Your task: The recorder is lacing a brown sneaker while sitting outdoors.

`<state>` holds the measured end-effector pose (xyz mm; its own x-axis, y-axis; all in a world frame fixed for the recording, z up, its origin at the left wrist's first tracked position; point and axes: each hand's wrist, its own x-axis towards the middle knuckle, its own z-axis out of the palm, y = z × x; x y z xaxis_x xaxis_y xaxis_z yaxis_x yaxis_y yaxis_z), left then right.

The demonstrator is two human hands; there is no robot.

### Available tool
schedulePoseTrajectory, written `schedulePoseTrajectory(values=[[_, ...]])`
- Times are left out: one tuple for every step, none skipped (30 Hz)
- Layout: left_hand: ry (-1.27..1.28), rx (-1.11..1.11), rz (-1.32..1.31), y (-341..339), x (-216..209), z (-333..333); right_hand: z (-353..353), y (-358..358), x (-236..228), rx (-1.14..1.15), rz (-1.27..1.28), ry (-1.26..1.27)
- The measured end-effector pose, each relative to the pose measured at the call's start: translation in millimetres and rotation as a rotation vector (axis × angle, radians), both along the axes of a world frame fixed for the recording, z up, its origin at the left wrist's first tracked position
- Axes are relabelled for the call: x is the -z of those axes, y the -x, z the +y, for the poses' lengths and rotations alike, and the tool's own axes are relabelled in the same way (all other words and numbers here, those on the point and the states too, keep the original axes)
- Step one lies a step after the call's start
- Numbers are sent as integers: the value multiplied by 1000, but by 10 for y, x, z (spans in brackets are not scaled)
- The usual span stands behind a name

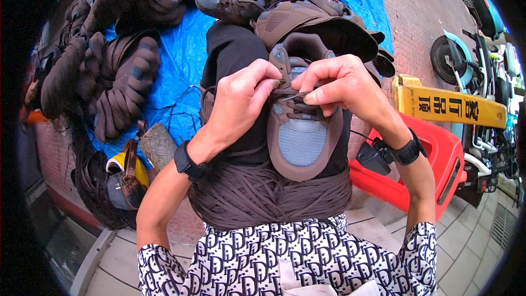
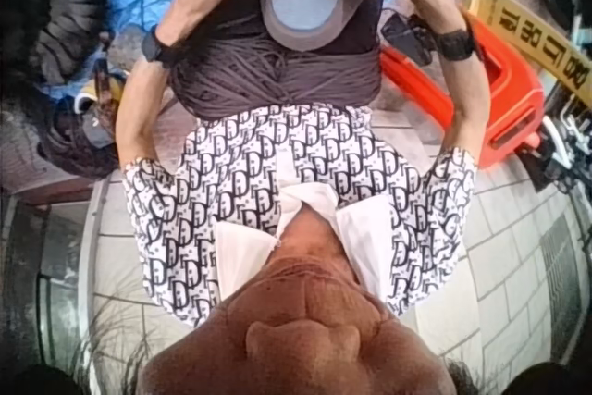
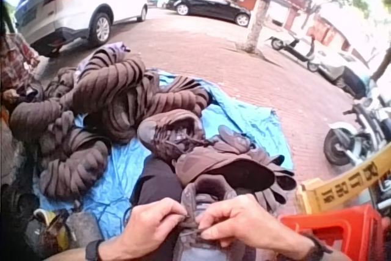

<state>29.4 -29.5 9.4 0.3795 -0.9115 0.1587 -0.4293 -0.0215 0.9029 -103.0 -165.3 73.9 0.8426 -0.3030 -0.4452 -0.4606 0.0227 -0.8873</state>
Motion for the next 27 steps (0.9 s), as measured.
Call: schedulePoseTrajectory(values=[[13, 5, 0, 1, 7, -5, -1, 0, -3, 3, -3, -1], [30, 15, -67, 1, 13, -13, -1, 0, -8, 9, 1, -6], [62, 35, -133, 3, 18, -18, 1, -3, -12, 13, 8, -12], [46, 25, -134, 6, 19, -19, 5, -2, -17, 15, 6, -13], [80, 54, -277, 9, 19, -21, 9, -5, -18, 10, 1, -8], [85, 65, -405, 13, 13, -17, 14, -5, -19, 4, 2, 3], [114, 90, -419, 16, 3, -17, 21, -5, -13, 11, -6, -6], [142, 117, -533, 19, -10, -14, 27, -5, -4, 13, -22, -43], [243, 153, -653, 28, -30, -5, 32, 2, 7, 15, -39, -80], [238, 177, -853, 14, -46, -20, 41, 4, 26, 20, -41, -86], [200, 175, -849, 9, -65, -29, 56, 12, 50, 0, -69, -52], [165, 224, -936, -8, -85, -45, 61, 20, 76, -39, -116, -21], [120, 264, -1019, -26, -104, -63, 57, 29, 101, -29, -99, -17], [100, 316, -1125, -49, -124, -87, 51, 49, 121, -68, -86, -11], [100, 315, -1130, -70, -146, -110, 29, 64, 136, -106, -76, -3], [12, 379, -1139, -92, -169, -136, 9, 86, 144, -104, -82, -2], [-55, 446, -1135, -109, -196, -161, -14, 107, 150, -47, -124, -27], [-87, 447, -962, -140, -224, -205, -49, 120, 149, 7, -167, -53], [-139, 461, -974, -171, -258, -246, -105, 102, 163, -4, -290, 22], [-225, 486, -839, -200, -295, -286, -153, 87, 172, 3, -348, 163], [-309, 507, -703, -230, -334, -332, -216, 68, 186, 15, -372, 309], [-376, 536, -635, -250, -366, -386, -268, 30, 213, -28, -440, 507], [-349, 537, -642, -272, -397, -452, -304, -23, 257, -116, -505, 845], [-398, 575, -611, -293, -423, -519, -322, -61, 304, -174, -497, 933], [-502, 614, -576, -297, -447, -556, -324, -83, 343, -232, -439, 1031], [-863, 536, -157, -303, -465, -602, -330, -90, 378, -212, -484, 1021], [-893, 520, -181, -293, -477, -614, -326, -90, 404, -221, -462, 1024]])
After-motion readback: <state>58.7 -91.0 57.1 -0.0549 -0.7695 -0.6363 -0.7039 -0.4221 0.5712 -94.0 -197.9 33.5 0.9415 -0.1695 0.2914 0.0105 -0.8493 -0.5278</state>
